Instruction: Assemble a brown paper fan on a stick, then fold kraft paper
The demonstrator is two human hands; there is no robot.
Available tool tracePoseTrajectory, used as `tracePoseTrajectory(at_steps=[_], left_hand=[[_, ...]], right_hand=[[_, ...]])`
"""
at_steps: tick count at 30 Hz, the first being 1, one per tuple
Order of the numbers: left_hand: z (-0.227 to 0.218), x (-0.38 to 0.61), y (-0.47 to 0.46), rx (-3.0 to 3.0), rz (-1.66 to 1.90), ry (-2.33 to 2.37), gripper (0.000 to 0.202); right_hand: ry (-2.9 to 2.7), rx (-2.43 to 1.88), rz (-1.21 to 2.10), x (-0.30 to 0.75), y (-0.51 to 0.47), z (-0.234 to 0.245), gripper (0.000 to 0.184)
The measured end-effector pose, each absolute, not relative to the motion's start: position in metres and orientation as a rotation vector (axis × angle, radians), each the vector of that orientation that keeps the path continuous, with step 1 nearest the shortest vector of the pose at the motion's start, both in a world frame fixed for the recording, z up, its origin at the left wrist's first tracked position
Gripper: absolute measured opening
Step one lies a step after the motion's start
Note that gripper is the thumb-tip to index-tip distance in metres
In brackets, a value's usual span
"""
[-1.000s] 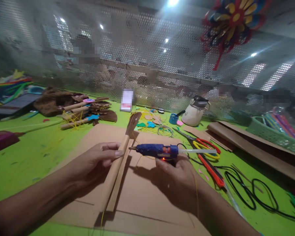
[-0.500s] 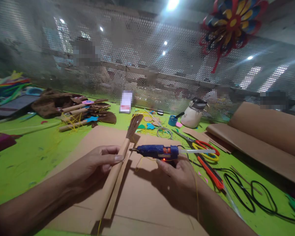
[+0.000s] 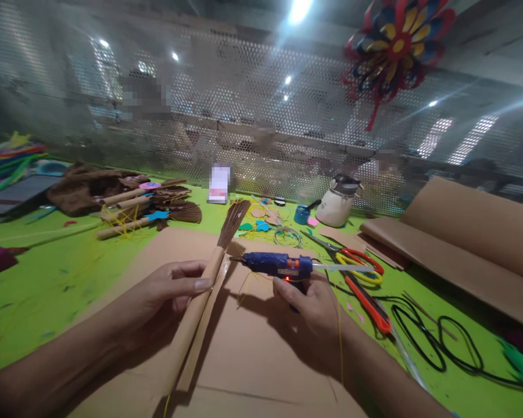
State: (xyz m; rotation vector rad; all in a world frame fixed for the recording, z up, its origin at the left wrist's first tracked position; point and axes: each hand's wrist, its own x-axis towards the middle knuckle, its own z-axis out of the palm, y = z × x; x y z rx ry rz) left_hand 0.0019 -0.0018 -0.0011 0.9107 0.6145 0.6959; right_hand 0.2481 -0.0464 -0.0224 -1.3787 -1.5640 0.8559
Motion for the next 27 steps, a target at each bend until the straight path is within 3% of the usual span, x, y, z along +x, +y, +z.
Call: tracePoseTrajectory(at_steps=[27], left_hand=[[0.0030,-0.0002,0.0006,0.946,0.721,0.590,0.028]], right_hand=[[-1.560,-1.376,0.760,0.2455,-0.0495,-0.0192,0.036]])
